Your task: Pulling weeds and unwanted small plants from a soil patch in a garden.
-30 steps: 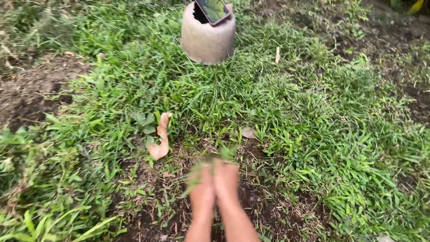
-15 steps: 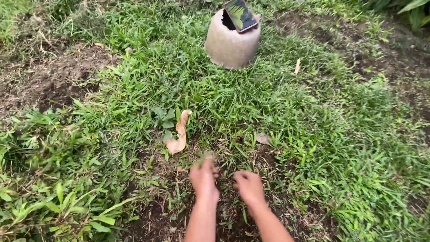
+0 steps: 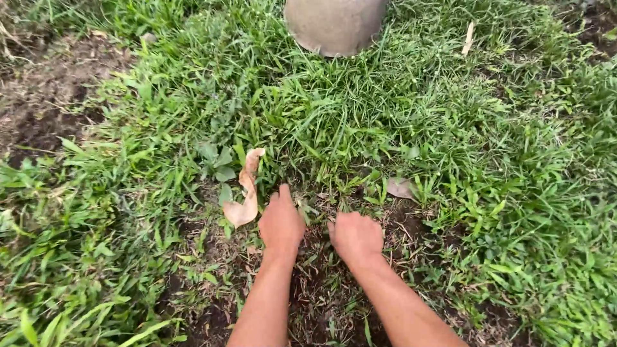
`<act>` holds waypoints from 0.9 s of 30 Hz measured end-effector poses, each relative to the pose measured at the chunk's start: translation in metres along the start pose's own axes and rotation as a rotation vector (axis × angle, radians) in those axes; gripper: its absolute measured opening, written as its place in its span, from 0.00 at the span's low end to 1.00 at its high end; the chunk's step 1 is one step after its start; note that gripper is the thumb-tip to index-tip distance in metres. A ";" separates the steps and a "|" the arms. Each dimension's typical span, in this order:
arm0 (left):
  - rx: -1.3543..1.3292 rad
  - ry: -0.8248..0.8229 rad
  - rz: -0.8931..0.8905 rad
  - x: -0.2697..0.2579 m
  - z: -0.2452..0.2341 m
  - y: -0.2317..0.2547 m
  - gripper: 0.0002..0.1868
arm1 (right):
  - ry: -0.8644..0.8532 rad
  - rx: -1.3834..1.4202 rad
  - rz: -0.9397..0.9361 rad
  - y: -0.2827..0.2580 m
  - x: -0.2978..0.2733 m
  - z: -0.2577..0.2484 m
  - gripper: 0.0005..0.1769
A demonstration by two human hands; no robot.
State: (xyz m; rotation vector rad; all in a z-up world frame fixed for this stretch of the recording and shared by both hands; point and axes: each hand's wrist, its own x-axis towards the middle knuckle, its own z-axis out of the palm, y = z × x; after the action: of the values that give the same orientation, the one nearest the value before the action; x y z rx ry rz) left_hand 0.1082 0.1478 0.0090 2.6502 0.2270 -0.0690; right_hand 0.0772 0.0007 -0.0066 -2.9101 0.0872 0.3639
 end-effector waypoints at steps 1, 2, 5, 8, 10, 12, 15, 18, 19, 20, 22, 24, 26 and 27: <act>0.033 0.018 -0.015 0.005 0.009 -0.005 0.31 | 0.010 -0.004 -0.048 0.004 0.004 0.010 0.20; 0.066 0.036 -0.030 0.008 0.018 -0.010 0.22 | 0.021 -0.007 -0.096 0.007 0.006 0.020 0.20; 0.086 0.028 -0.041 0.016 0.025 -0.011 0.15 | -0.067 0.088 -0.136 0.015 0.011 0.023 0.15; 0.072 0.012 -0.039 0.020 0.030 -0.019 0.10 | -0.028 0.155 -0.147 0.015 0.001 0.012 0.18; 0.055 0.021 0.019 0.016 0.028 -0.027 0.08 | -0.050 0.176 -0.126 0.018 0.000 0.012 0.21; 0.044 0.034 0.072 0.012 0.022 -0.037 0.06 | -0.074 0.202 -0.114 0.022 0.003 0.018 0.24; -0.054 -0.012 0.080 -0.007 0.024 -0.056 0.07 | 0.063 0.259 -0.212 0.034 0.007 0.039 0.23; -0.124 -0.065 0.144 -0.026 0.032 -0.070 0.13 | 0.165 0.320 -0.327 0.040 0.005 0.043 0.24; -0.187 -0.015 0.195 -0.031 0.038 -0.068 0.10 | 0.120 0.402 -0.277 0.042 -0.004 0.035 0.25; -0.251 0.037 0.245 -0.036 0.043 -0.067 0.09 | 0.075 0.483 -0.227 0.044 -0.013 0.026 0.25; -0.421 -0.055 0.145 -0.031 0.022 -0.037 0.12 | 0.054 0.401 -0.157 0.048 -0.014 0.004 0.26; -0.568 -0.134 0.065 -0.016 0.003 -0.014 0.16 | 0.056 0.342 -0.094 0.039 -0.004 -0.014 0.28; -0.582 -0.144 -0.084 0.000 -0.001 0.014 0.14 | 0.577 0.301 -0.521 0.033 0.013 -0.029 0.13; -0.584 -0.143 -0.078 0.008 0.006 0.020 0.14 | 0.583 0.298 -0.520 0.031 0.023 -0.023 0.13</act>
State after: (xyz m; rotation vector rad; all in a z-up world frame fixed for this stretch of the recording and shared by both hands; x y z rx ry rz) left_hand 0.1197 0.1292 0.0123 2.0464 0.2567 -0.1864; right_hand 0.1025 -0.0354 0.0036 -2.5162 -0.4733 -0.5337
